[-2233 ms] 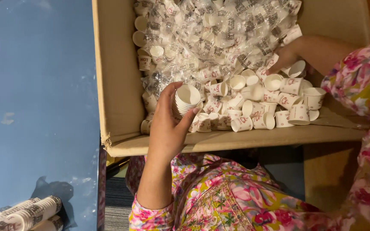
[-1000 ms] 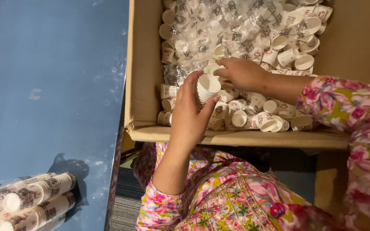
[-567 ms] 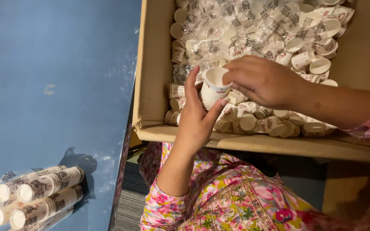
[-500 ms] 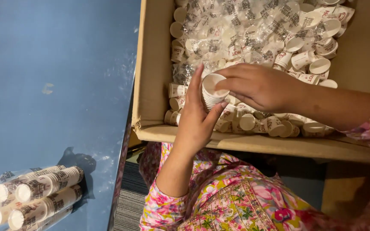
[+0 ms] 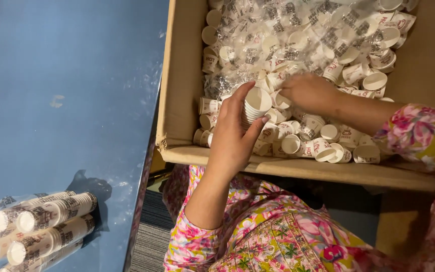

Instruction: Stacking and arranging paper cups into plastic packaging bundles.

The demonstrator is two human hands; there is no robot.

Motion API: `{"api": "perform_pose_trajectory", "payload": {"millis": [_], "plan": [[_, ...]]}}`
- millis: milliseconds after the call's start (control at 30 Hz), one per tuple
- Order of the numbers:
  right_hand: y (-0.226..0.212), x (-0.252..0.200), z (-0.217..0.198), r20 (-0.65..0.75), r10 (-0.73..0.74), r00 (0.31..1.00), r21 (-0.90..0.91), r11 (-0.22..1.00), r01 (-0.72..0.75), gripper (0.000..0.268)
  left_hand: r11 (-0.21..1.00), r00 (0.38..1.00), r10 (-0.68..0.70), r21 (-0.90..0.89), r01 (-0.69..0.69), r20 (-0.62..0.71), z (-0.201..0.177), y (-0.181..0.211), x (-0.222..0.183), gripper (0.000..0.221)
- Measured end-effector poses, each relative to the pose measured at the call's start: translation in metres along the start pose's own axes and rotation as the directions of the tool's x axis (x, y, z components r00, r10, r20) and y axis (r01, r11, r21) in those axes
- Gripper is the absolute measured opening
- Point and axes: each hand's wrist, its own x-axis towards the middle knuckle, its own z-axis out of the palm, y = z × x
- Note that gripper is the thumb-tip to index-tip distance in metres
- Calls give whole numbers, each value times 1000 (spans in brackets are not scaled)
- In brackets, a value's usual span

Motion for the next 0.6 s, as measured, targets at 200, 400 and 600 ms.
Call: {"api": "perform_pose_trajectory", "payload": {"millis": [200, 400, 600], "plan": [[-22, -34, -152, -390, 76, 918, 426, 898, 106, 40, 999, 988, 21, -33, -27, -153, 4, -5, -1, 89], [-63, -46, -163, -401, -97, 911, 387, 883, 265, 25, 985, 1000, 7, -172, -8, -4, -1, -1, -2, 97], [-63, -45, -151, -394, -56, 917, 367, 905, 213, 40, 989, 990, -42, -132, 60, 134, -10, 15, -3, 74]]}}
